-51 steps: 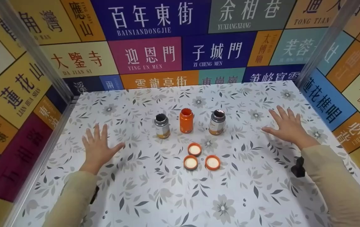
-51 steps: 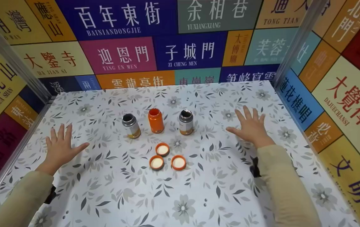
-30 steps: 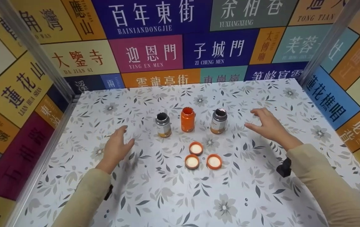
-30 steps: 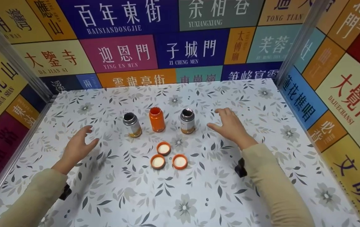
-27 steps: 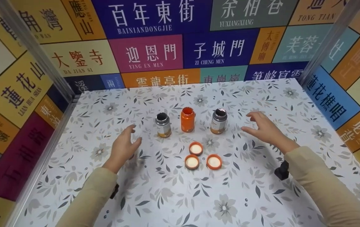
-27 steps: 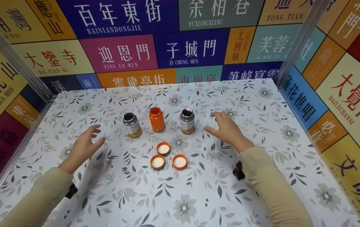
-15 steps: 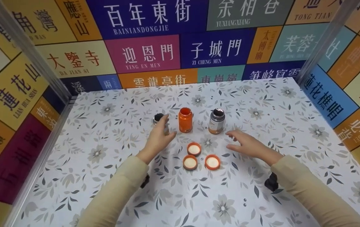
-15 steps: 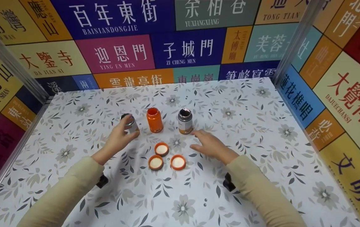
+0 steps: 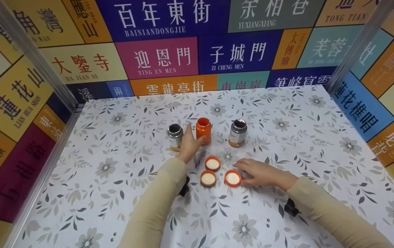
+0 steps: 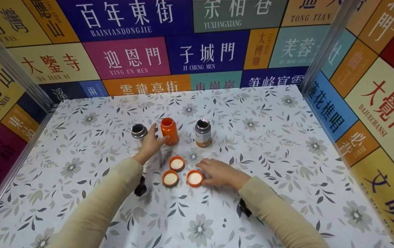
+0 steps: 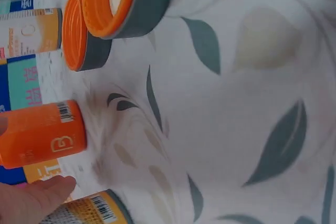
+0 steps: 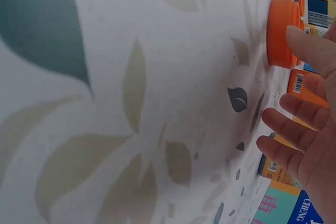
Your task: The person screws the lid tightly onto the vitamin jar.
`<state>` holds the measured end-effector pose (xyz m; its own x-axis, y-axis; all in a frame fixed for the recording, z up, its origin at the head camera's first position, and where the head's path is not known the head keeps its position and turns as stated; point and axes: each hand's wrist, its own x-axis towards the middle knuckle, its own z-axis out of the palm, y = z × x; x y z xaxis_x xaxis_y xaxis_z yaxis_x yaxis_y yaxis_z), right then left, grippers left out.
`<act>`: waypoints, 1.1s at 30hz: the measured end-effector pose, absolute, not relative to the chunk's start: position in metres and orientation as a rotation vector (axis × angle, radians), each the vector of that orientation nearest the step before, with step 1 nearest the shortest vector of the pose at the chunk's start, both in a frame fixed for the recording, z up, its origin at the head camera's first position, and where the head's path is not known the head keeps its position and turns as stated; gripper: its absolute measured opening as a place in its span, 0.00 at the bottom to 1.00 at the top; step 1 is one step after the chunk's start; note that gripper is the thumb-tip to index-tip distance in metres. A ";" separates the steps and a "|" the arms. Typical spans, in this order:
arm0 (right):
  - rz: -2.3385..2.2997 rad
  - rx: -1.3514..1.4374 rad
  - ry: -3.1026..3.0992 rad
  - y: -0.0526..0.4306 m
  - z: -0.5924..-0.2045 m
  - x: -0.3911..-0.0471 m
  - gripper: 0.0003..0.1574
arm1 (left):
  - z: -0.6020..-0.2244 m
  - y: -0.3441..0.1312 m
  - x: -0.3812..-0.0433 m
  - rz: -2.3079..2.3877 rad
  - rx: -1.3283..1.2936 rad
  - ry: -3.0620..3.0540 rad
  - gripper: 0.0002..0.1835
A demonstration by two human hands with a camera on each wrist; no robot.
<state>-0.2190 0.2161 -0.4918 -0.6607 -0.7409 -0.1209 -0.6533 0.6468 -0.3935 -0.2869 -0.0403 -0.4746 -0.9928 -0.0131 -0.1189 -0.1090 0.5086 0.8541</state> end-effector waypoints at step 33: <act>-0.363 -1.228 2.648 0.211 -0.501 -0.220 0.41 | -0.496 -0.021 -0.306 1.763 -0.205 2.579 0.33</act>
<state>-0.2198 0.2108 -0.5009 -0.6349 -0.7687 -0.0771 -0.7196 0.6247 -0.3032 -0.3064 -0.0212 -0.4964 -0.9914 -0.1019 -0.0825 -0.1139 0.3571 0.9271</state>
